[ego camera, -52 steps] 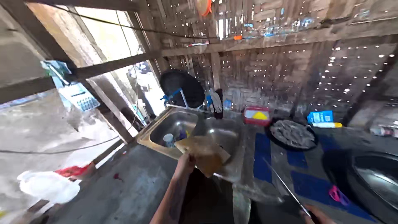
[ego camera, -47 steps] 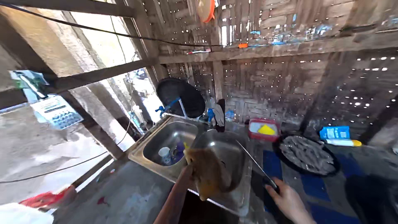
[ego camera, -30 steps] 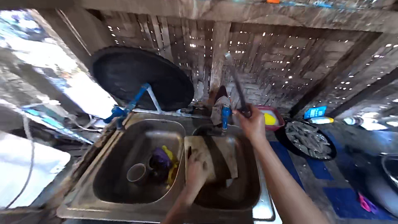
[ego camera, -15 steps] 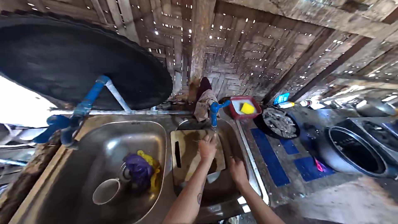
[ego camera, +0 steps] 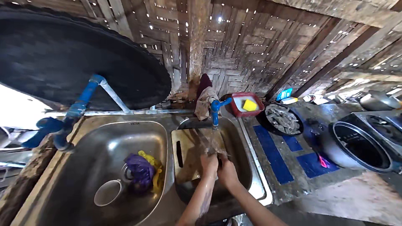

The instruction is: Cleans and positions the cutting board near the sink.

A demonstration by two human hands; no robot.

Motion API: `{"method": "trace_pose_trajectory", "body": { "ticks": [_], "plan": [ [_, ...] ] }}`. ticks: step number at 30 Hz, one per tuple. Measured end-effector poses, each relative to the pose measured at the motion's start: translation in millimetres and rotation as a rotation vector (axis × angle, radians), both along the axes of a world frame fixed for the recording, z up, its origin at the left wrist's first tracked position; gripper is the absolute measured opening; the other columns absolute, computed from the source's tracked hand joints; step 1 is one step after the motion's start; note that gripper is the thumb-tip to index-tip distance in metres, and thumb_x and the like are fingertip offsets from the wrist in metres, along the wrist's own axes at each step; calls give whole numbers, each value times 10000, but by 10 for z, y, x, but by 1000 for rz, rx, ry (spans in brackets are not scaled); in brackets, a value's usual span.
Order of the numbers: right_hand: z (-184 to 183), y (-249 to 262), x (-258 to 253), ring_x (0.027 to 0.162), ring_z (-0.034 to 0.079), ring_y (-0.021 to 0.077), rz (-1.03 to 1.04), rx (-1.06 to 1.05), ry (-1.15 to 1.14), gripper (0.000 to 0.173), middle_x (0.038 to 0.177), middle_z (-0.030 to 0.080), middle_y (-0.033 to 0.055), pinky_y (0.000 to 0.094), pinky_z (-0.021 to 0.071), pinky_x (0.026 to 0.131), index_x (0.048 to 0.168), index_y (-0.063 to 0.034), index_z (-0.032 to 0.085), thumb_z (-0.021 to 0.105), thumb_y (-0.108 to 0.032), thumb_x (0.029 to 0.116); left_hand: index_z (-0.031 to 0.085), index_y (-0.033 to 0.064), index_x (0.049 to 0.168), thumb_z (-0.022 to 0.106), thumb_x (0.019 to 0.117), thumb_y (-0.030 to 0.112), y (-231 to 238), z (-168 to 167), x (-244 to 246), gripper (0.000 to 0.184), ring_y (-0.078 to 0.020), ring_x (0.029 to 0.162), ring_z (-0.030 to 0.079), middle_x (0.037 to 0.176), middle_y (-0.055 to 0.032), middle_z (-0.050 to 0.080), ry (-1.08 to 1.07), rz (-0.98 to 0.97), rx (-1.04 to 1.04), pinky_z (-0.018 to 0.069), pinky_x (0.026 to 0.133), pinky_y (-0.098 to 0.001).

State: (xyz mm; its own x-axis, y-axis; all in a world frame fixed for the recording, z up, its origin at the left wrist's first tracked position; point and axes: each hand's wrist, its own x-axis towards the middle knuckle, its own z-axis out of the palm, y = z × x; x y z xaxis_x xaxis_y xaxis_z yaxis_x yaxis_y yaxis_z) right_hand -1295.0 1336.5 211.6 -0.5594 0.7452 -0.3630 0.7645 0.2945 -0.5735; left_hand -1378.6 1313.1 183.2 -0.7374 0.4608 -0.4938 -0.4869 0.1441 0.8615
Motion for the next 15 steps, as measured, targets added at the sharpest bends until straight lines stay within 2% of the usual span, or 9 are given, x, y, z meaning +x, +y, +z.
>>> {"method": "trace_pose_trajectory", "body": {
  "ticks": [2, 5, 7, 8, 10, 11, 12, 13, 15],
  "plan": [
    [7, 23, 76, 1066, 716, 270, 46, 8, -46, 457, 1182, 730, 102, 513, 564, 959, 1482, -203, 545, 525, -330, 1044, 631, -62, 1151, 663, 970, 27, 91, -59, -96, 204, -209, 871, 750, 972, -136, 763, -53, 45, 36, 622, 814, -370],
    [83, 32, 305, 1128, 698, 279, 109, -10, -89, 466, 1251, 709, 113, 512, 545, 1003, 1488, -185, 544, 529, -336, 1048, 619, -112, 1151, 638, 986, 0, 223, -115, -390, 200, -262, 822, 742, 966, -204, 727, -56, 174, 130, 637, 769, -405],
    [115, 1, 519, 1104, 703, 257, 89, -46, -54, 455, 1236, 714, 101, 498, 551, 995, 1461, -170, 572, 562, -322, 1032, 628, -74, 1152, 583, 1007, -6, 221, -109, -595, 167, -221, 840, 736, 981, -169, 726, 168, 190, 52, 631, 778, -382],
    [116, -11, 633, 1095, 705, 243, 67, -74, -38, 451, 1233, 715, 94, 488, 554, 994, 1451, -165, 583, 579, -313, 1026, 638, -31, 1196, 582, 999, 3, 165, -123, -690, 208, -197, 927, 742, 1043, -136, 738, 377, 149, -81, 631, 850, -383],
    [64, -14, 851, 1041, 711, 233, 13, -111, 12, 429, 1194, 721, 103, 479, 565, 961, 1418, -134, 610, 597, -284, 1016, 578, 40, 1396, 613, 972, 83, -28, -197, -829, 427, -264, 1273, 602, 1350, -138, 641, 805, -12, -454, 467, 1100, -507],
    [30, 3, 935, 1037, 712, 230, -11, -118, 40, 428, 1200, 720, 110, 473, 567, 962, 1417, -121, 612, 600, -271, 1017, 508, 61, 1488, 578, 1005, 163, -105, -297, -875, 499, -333, 1467, 405, 1537, -164, 489, 965, -102, -635, 277, 1205, -606],
    [1, 30, 994, 1043, 713, 224, -28, -118, 56, 427, 1210, 718, 110, 465, 567, 967, 1416, -116, 613, 601, -268, 1017, 407, 61, 1563, 521, 1043, 258, -150, -408, -889, 567, -421, 1544, 217, 1640, -226, 308, 1071, -187, -812, 145, 1212, -696],
    [-20, 54, 1030, 1044, 711, 219, -42, -119, 62, 422, 1213, 715, 108, 459, 567, 967, 1411, -117, 615, 602, -268, 1017, 292, 32, 1610, 442, 1067, 370, -160, -503, -842, 657, -489, 1548, 123, 1668, -291, 163, 1126, -274, -985, 96, 1192, -741],
    [-48, 91, 1025, 1044, 711, 214, -58, -124, 77, 418, 1210, 715, 109, 452, 569, 963, 1404, -110, 618, 600, -261, 1014, 222, 6, 1622, 332, 1049, 552, -81, -631, -599, 800, -536, 1537, 77, 1661, -344, 75, 1137, -386, -1121, 54, 1177, -767]
  ]
}}
